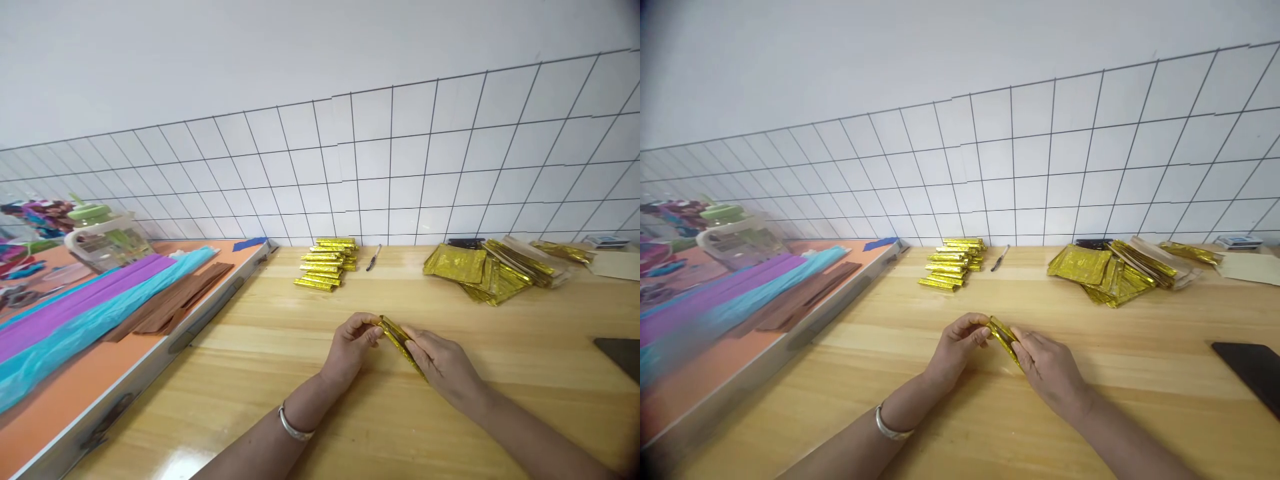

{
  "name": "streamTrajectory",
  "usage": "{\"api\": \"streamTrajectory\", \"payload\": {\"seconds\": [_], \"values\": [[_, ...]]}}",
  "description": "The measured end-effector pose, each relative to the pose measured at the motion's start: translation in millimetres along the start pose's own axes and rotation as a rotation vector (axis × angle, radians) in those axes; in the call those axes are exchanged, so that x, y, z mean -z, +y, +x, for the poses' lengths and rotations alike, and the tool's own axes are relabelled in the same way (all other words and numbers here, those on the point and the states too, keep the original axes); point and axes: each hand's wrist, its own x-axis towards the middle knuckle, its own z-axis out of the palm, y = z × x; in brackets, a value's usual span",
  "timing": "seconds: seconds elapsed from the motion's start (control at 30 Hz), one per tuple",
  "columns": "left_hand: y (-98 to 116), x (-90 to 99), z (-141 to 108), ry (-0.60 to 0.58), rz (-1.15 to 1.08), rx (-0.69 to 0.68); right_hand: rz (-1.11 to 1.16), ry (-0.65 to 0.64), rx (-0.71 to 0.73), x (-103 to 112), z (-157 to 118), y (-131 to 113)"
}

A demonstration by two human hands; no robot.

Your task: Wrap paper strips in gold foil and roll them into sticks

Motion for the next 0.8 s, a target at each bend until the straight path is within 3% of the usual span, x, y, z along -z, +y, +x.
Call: {"api": "streamTrajectory", "payload": {"seconds": [0.47,0.8], "values": [[0,-4.5,-2,0.008,-0.008,-0.029,-0.129,0.053,-0.009,-5,0,-1],[3,-7.1,-4,0.038,-0.013,-0.027,-0.326,0.138,0.089,-5,-1,-10]]}}
